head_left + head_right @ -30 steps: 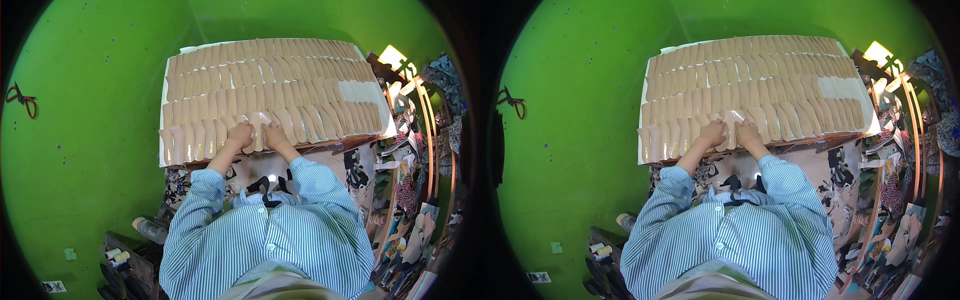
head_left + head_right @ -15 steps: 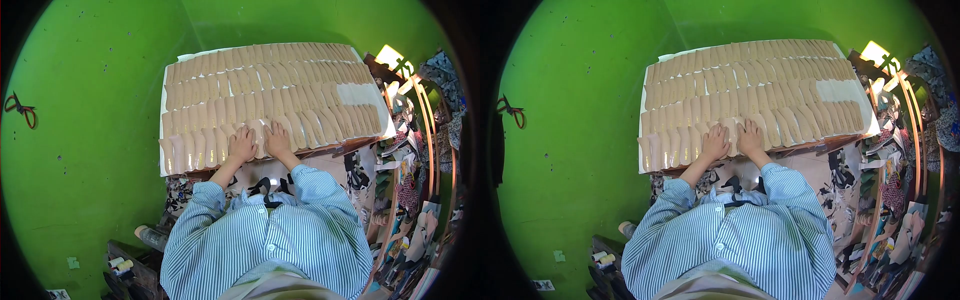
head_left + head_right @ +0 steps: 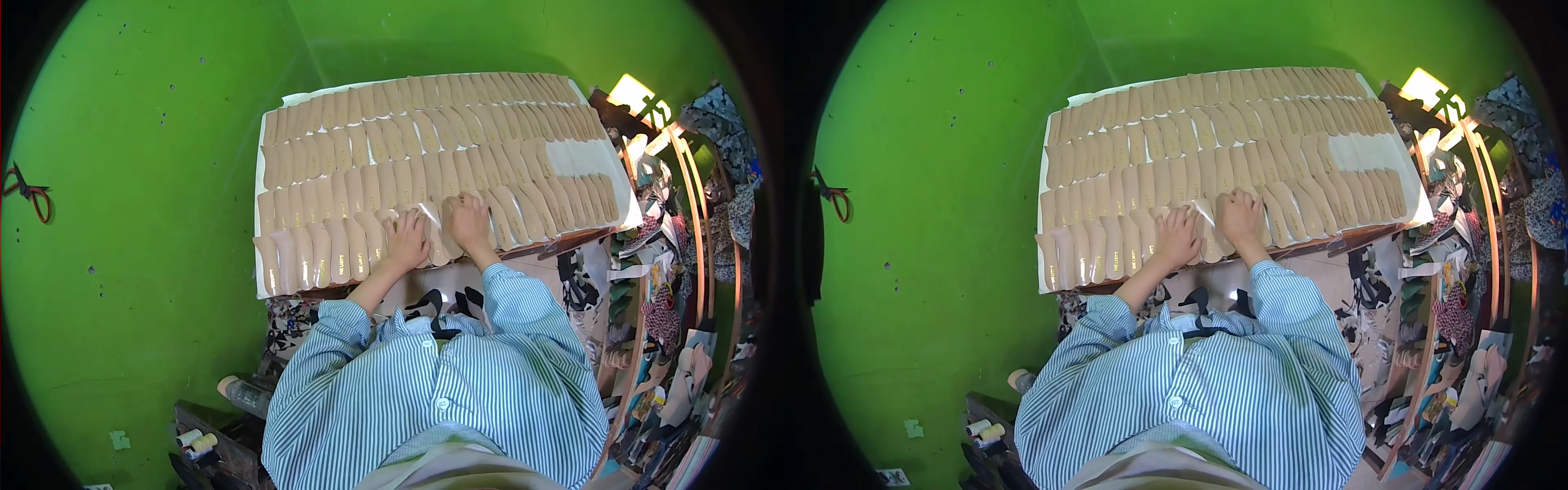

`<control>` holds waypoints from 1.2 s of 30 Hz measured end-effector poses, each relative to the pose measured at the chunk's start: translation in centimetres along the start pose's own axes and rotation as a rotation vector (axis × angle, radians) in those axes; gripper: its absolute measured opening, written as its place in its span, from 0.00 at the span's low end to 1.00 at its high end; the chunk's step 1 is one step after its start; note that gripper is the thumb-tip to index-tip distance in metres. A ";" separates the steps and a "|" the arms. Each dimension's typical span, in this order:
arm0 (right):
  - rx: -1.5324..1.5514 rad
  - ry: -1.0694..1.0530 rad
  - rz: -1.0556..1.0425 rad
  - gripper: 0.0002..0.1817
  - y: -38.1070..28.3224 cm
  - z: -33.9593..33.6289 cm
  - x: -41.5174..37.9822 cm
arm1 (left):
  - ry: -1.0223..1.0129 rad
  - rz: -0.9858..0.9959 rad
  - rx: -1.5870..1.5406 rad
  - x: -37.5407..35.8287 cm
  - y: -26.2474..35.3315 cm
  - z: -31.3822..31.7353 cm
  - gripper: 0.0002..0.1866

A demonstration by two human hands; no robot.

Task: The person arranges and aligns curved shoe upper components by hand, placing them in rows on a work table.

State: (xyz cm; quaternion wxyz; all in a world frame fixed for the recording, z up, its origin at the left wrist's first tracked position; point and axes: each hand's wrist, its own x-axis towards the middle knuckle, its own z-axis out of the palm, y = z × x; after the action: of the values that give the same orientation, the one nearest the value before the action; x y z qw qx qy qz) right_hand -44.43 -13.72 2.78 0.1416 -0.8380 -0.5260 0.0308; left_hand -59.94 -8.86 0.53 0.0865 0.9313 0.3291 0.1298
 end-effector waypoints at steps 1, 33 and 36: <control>-0.002 0.000 0.001 0.20 0.6 0.3 -0.2 | -0.038 0.017 -0.004 0.1 0.3 0.2 0.32; 0.050 0.179 0.115 0.24 5.8 0.6 -3.8 | -0.099 0.199 -0.062 1.5 3.4 2.1 0.30; 0.012 0.177 0.213 0.26 7.4 0.7 -4.3 | -0.087 0.213 -0.089 2.2 3.9 2.3 0.30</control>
State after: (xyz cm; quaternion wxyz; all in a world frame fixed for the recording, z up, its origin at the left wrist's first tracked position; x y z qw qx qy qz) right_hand -40.05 -20.37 -0.30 0.1881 -0.8877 -0.4195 -0.0253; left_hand -55.29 -10.66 -0.29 0.1278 0.9610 0.2180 0.1123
